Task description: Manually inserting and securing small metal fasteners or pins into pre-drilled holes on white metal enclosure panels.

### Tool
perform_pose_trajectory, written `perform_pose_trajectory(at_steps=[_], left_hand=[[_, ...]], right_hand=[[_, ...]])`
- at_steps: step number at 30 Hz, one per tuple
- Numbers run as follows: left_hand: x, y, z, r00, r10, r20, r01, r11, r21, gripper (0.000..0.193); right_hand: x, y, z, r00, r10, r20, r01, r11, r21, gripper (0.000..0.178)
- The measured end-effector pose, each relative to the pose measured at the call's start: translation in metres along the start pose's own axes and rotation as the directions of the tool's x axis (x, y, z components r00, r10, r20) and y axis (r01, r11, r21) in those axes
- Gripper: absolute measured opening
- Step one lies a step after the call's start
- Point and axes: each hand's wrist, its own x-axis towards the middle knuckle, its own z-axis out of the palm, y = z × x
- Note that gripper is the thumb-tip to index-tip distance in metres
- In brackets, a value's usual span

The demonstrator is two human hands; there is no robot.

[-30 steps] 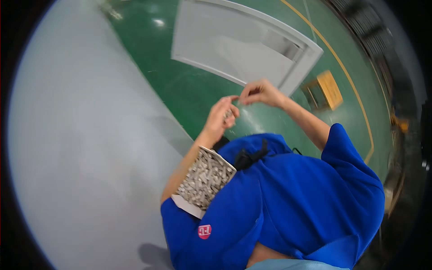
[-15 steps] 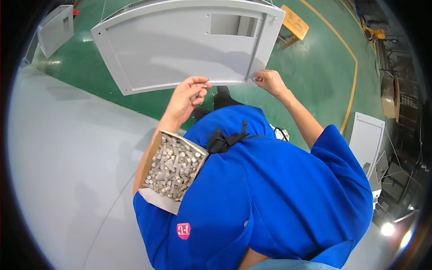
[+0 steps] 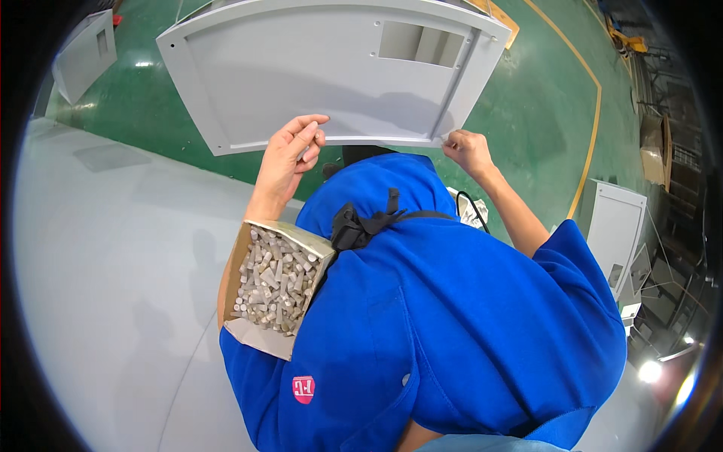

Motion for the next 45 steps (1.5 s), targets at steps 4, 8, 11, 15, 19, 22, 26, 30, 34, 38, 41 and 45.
perform_pose_trajectory(at_steps=[4,8,11,15,19,22,26,30,34,38,41,45], left_hand=[[-0.013,-0.025,-0.102,1.0,0.018,0.016,-0.016,0.994,-0.105,0.031],[-0.034,-0.025,-0.147,1.0,-0.01,0.0,0.01,0.995,-0.094,0.033],[-0.042,-0.02,-0.166,1.0,-0.004,0.007,0.005,0.997,-0.078,0.033],[-0.043,-0.023,-0.175,0.999,0.003,0.041,0.0,0.998,-0.064,0.032],[-0.039,-0.025,-0.167,1.0,0.01,0.015,-0.01,0.999,-0.041,0.03],[-0.037,-0.025,-0.161,0.999,0.023,0.026,-0.022,0.999,-0.027,0.029],[-0.035,-0.019,-0.156,0.998,0.014,0.067,-0.013,1.0,-0.013,0.031],[-0.034,-0.014,-0.155,0.996,0.012,0.093,-0.012,1.0,0.002,0.032],[-0.031,-0.018,-0.158,0.997,0.013,0.082,-0.013,1.0,0.004,0.03],[-0.028,-0.014,-0.156,0.995,0.007,0.099,-0.006,1.0,-0.016,0.029],[-0.027,-0.012,-0.154,0.992,0.052,0.117,-0.045,0.997,-0.056,0.03],[-0.027,-0.01,-0.154,0.989,0.121,0.087,-0.106,0.981,-0.161,0.028]], right_hand=[[0.018,-0.038,0.046,0.994,0.087,0.062,-0.08,0.992,-0.096,0.01],[0.012,-0.048,0.085,0.989,0.15,0.018,-0.148,0.985,-0.093,0.011],[0.011,-0.044,0.106,0.984,0.175,-0.04,-0.176,0.984,-0.028,0.012],[0.019,-0.041,0.111,0.981,0.166,-0.096,-0.162,0.986,0.046,0.012],[0.026,-0.025,0.1,0.965,0.194,-0.179,-0.206,0.977,-0.054,0.013],[0.029,-0.012,0.096,0.954,0.207,-0.217,-0.234,0.967,-0.105,0.014],[0.038,0.006,0.097,0.941,0.216,-0.26,-0.251,0.962,-0.106,0.016],[0.051,0.006,0.082,0.902,0.379,-0.208,-0.408,0.905,-0.12,0.02],[0.102,-0.058,0.071,0.918,0.397,0.022,-0.397,0.916,0.052,0.023],[0.14,-0.187,0.099,0.945,-0.051,0.322,-0.199,0.692,0.694,0.026],[0.156,-0.245,0.112,0.906,-0.292,0.306,-0.121,0.513,0.85,0.019],[0.174,-0.252,0.109,0.879,-0.337,0.337,-0.153,0.471,0.869,0.018]])
